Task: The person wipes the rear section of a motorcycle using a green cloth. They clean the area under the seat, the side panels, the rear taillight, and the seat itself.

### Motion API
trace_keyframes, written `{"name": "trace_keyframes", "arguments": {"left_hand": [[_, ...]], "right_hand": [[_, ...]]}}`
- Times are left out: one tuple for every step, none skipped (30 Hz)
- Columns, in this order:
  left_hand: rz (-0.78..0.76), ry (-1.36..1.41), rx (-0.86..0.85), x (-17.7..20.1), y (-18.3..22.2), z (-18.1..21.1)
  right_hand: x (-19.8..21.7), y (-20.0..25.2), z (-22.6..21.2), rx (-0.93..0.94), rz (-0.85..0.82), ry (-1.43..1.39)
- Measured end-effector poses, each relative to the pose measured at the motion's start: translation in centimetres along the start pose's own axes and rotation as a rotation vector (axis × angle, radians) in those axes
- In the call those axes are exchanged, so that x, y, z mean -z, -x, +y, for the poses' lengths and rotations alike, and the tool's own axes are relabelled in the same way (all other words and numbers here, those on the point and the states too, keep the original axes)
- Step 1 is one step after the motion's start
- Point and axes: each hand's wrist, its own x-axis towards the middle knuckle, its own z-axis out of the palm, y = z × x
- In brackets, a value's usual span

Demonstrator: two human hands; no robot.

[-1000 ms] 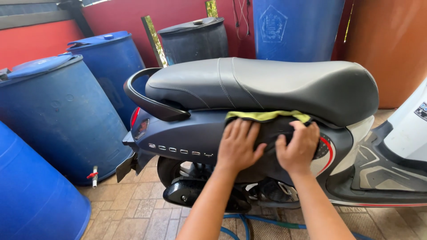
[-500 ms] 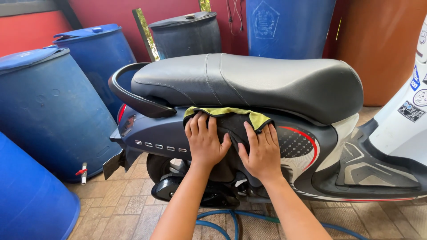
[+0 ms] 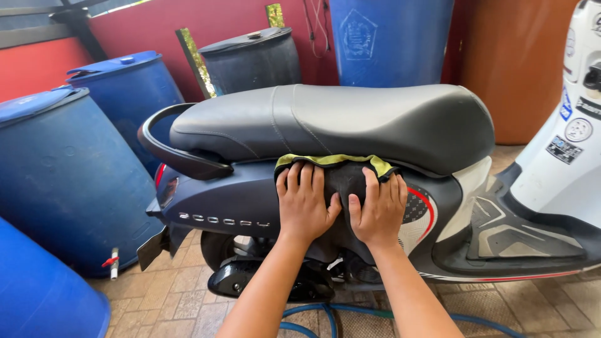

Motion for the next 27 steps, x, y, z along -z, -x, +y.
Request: {"name": "trace_keyframes", "arguments": {"left_hand": [[0.001,0.009,-0.004,-0.4,-0.2,0.6],[0.003,0.001,-0.011,-0.7,-0.4,1.1],[0.002,-0.007,-0.017,-1.0,-0.4,1.8],[0.000,0.003,-0.020,-1.2,-0.7,2.5],[0.004,0.005,-0.035,-1.3,-1.0,3.2],[0.008,0.006,-0.050,-1.5,-1.2,3.9],[0.011,0.015,-0.052,-1.8,-1.5,4.7],[0.010,0.017,-0.063,-2.0,-1.7,5.4],[0.007,0.016,-0.073,-2.1,-1.9,6.0],[0.009,0.022,-0.075,-2.6,-2.0,6.7],[0.011,0.030,-0.083,-3.1,-2.1,7.3],[0.014,0.038,-0.091,-3.5,-2.1,7.9],[0.016,0.040,-0.090,-3.9,-2.2,8.3],[0.018,0.052,-0.108,-4.3,-2.3,8.8],[0.019,0.063,-0.125,-4.6,-2.3,9.2],[0.020,0.062,-0.122,-4.9,-2.3,9.6],[0.020,0.064,-0.137,-5.3,-2.2,9.9],[0.020,0.066,-0.153,-5.6,-2.1,10.2],[0.020,0.062,-0.150,-5.3,-2.1,10.0],[0.028,0.075,-0.176,-5.1,-2.1,9.8],[0.037,0.087,-0.200,-4.9,-2.1,9.6],[0.038,0.082,-0.196,-4.7,-2.2,9.3],[0.049,0.078,-0.230,-4.5,-2.3,9.0],[0.060,0.073,-0.264,-4.3,-2.4,8.6],[0.064,0.068,-0.258,-4.2,-2.3,8.3],[0.071,0.071,-0.272,-4.1,-2.3,8.0],[0.076,0.075,-0.286,-4.0,-2.2,7.7]], "right_hand": [[-0.1,0.2,0.6,-0.002,0.000,0.010],[-0.1,0.4,1.2,-0.017,0.008,0.023],[0.0,0.8,1.7,-0.033,0.013,0.035],[0.1,0.9,2.3,-0.036,0.010,0.045],[0.3,1.0,2.8,-0.057,0.024,0.040],[0.4,1.1,3.4,-0.078,0.039,0.036],[0.0,1.8,4.2,-0.078,0.039,0.045],[-0.4,2.4,5.0,-0.116,0.054,0.039],[-0.9,3.0,5.7,-0.154,0.068,0.030],[-0.9,3.4,6.5,-0.154,0.068,0.036],[-1.0,3.8,7.2,-0.179,0.074,0.017],[-1.1,4.2,7.8,-0.204,0.080,-0.003],[-1.0,4.6,8.4,-0.202,0.080,-0.001],[-1.0,4.9,9.0,-0.221,0.080,-0.027],[-0.9,5.2,9.5,-0.238,0.077,-0.055],[-0.7,5.4,10.0,-0.235,0.076,-0.056],[-0.6,5.6,10.4,-0.252,0.079,-0.069],[-0.5,5.7,10.8,-0.269,0.082,-0.082],[-0.6,5.8,10.9,-0.266,0.081,-0.087],[-0.6,5.8,10.9,-0.279,0.082,-0.088],[-0.7,5.8,11.0,-0.290,0.083,-0.091],[-0.7,5.9,10.9,-0.287,0.083,-0.097],[-0.7,5.9,11.0,-0.291,0.082,-0.094],[-0.7,5.9,11.0,-0.295,0.082,-0.092],[-0.6,5.8,10.8,-0.288,0.082,-0.097],[-0.5,5.7,10.7,-0.288,0.079,-0.087],[-0.4,5.6,10.5,-0.290,0.074,-0.075]]}}
